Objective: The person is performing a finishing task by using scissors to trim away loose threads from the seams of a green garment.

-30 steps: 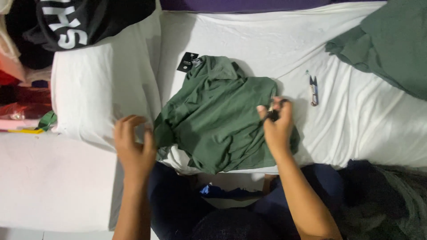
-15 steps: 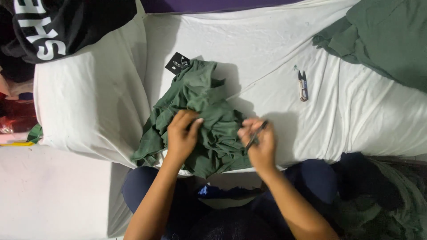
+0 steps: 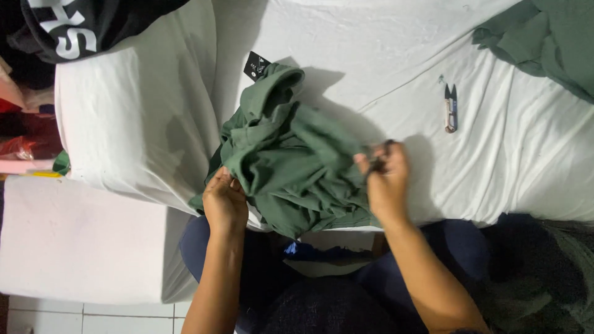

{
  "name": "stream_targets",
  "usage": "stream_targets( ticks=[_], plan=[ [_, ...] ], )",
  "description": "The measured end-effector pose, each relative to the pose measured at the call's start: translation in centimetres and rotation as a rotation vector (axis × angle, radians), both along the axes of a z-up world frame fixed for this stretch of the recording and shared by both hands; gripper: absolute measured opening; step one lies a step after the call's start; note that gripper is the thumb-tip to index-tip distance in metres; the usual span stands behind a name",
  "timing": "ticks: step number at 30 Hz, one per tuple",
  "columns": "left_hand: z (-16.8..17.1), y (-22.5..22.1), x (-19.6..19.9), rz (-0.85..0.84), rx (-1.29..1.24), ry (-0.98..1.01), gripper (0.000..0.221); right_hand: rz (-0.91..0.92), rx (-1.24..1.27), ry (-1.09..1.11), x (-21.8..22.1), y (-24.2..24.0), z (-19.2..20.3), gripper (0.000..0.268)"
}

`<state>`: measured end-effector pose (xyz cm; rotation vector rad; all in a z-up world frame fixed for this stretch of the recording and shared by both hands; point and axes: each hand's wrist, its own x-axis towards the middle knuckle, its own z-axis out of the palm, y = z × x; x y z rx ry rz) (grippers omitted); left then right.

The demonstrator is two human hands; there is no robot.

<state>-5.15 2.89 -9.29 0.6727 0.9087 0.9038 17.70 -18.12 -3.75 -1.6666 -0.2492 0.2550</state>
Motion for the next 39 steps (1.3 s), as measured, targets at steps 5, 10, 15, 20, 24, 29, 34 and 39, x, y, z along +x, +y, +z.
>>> stream_targets(
  ticks=[5,10,15,20,24,29,34,39],
  plan=[
    [4.1,-0.9,0.9,-0.018,-0.013,-0.011,0.016,-0.095,-0.056,-0.041,3.4,-2.0,-0.5,0.036],
    [4.9,-1.0,1.3,-0.011,0.068,0.083,0.010,-0.161,-0.304,-0.597,1.2,-0.3,3.0,0.044],
    [9.6,-2.1,2.2,-0.023,0.887,0.597,0.023,0.241,-0.071,-0.396,-2.8,4.1,4.1,0.038],
    [10.7,-2.8,3.7,-0.168,1.245,0.811,0.031,0.375,-0.416,-0.349,-5.2,7.5,2.8,0.050],
    [11.0,-3.4,3.8,-0.082,0.881,0.609,0.004,0.254,-0.319,-0.219,-5.1,7.8,-0.1,0.037],
    [9.7,-2.8,3.7,0.048,0.285,0.097,0.007,0.075,0.168,0.069,-4.0,4.6,3.0,0.034],
    [11.1,-4.8,4.3,0.012,-0.118,-0.218,0.006,0.014,0.371,0.169,-4.7,2.0,3.1,0.037],
    [8.4,-5.5,4.0,-0.118,-0.092,-0.262,0.010,0.064,0.053,0.002,-4.2,1.0,1.6,0.032]
  ],
)
